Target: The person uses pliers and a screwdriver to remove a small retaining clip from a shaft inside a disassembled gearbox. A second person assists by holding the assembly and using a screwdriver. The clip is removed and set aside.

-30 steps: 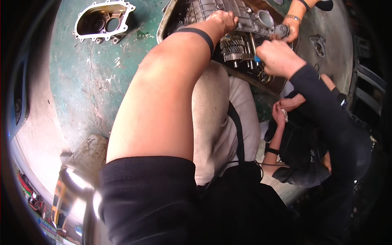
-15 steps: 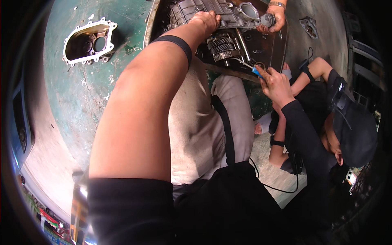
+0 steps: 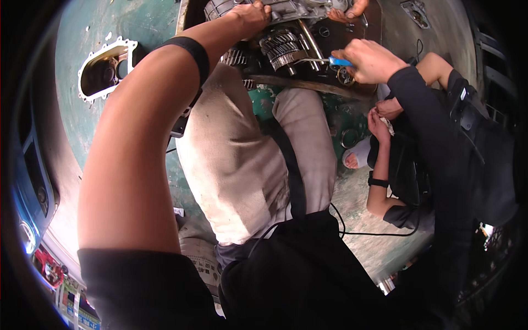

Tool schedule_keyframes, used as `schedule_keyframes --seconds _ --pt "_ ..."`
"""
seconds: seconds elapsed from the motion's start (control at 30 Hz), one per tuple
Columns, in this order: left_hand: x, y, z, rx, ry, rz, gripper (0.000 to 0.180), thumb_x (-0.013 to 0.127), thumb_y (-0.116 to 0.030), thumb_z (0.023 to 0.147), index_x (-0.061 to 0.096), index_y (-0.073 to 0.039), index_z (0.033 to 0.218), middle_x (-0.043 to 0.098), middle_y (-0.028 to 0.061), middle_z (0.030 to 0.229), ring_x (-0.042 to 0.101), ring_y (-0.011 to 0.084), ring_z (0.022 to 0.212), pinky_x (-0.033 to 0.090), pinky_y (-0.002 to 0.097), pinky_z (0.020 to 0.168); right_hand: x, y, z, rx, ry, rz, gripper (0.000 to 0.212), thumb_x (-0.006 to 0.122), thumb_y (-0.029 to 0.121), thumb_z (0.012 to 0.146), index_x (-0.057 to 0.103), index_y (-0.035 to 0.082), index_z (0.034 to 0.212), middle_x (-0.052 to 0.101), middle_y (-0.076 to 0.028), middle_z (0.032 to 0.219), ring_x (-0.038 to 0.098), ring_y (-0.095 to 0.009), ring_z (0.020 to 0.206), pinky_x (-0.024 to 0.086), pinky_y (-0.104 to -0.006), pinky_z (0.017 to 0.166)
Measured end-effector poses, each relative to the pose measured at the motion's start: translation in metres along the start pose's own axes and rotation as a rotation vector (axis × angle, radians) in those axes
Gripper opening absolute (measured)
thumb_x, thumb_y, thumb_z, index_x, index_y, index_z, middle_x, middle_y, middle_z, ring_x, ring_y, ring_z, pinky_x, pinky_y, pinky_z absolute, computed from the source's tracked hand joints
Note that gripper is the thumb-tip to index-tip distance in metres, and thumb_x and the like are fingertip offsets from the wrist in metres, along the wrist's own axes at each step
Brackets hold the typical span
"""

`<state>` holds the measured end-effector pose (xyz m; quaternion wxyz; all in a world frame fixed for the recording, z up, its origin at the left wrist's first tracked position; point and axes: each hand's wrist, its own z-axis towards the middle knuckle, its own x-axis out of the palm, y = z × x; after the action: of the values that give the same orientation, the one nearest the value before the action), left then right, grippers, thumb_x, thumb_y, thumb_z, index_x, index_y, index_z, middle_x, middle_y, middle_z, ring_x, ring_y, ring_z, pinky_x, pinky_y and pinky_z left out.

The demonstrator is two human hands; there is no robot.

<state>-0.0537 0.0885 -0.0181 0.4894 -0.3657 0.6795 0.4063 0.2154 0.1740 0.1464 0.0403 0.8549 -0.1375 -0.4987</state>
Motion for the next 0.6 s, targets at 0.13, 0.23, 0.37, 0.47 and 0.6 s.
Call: schedule_keyframes --seconds 0.13,0.23,0.37,0.47,0.6 --pt "-0.013 0.001 -0.004 -0.135 0.067 -0.235 0.055 0.057 -0.009 0.087 0.035 0.008 0.135 0.053 0.0285 0.117 0.069 0.0392 0.086 0.058 0.0435 0.07 -0.021 0.014 0.023 0.07 0.218 -0.095 0.029 0.065 0.004 0.07 0.063 0.002 0.099 0.066 -0.02 0.086 0.064 -0.037 0.088 0.051 -0.0463 0.074" --pt "-0.017 0.0 -0.006 -0.125 0.049 -0.346 0.054 0.059 -0.008 0.085 0.036 0.005 0.132 0.052 0.0288 0.118 0.068 0.0406 0.09 0.058 0.044 0.072 -0.042 0.051 0.075 -0.225 -0.017 -0.102 0.021 0.064 0.005 0.069 0.063 0.002 0.089 0.067 -0.018 0.091 0.066 -0.035 0.089 0.053 -0.0455 0.074" --pt "-0.014 -0.002 -0.008 -0.199 0.078 -0.122 0.06 0.062 -0.01 0.081 0.036 0.001 0.133 0.055 0.0231 0.114 0.07 0.0324 0.081 0.059 0.0406 0.064 -0.04 0.085 0.065 -0.075 0.033 -0.036 0.019 0.066 0.009 0.064 0.064 0.003 0.082 0.068 -0.017 0.083 0.067 -0.036 0.085 0.054 -0.0454 0.073" --pt "-0.011 -0.004 -0.01 -0.236 0.017 -0.237 0.055 0.058 -0.008 0.083 0.036 0.001 0.133 0.055 0.0224 0.116 0.07 0.0337 0.076 0.059 0.0423 0.06 0.001 0.068 -0.007 0.356 0.054 0.047 0.024 0.063 0.015 0.073 0.068 0.006 0.095 0.065 -0.022 0.086 0.065 -0.038 0.089 0.052 -0.0485 0.076" --pt "-0.019 -0.007 -0.006 -0.261 0.149 -0.33 0.048 0.048 -0.002 0.091 0.034 -0.002 0.138 0.049 0.0244 0.124 0.067 0.0408 0.093 0.058 0.0465 0.073 0.103 0.045 -0.066 0.636 -0.125 0.617 0.026 0.066 0.021 0.077 0.063 0.003 0.095 0.067 -0.018 0.082 0.067 -0.035 0.076 0.052 -0.044 0.069"
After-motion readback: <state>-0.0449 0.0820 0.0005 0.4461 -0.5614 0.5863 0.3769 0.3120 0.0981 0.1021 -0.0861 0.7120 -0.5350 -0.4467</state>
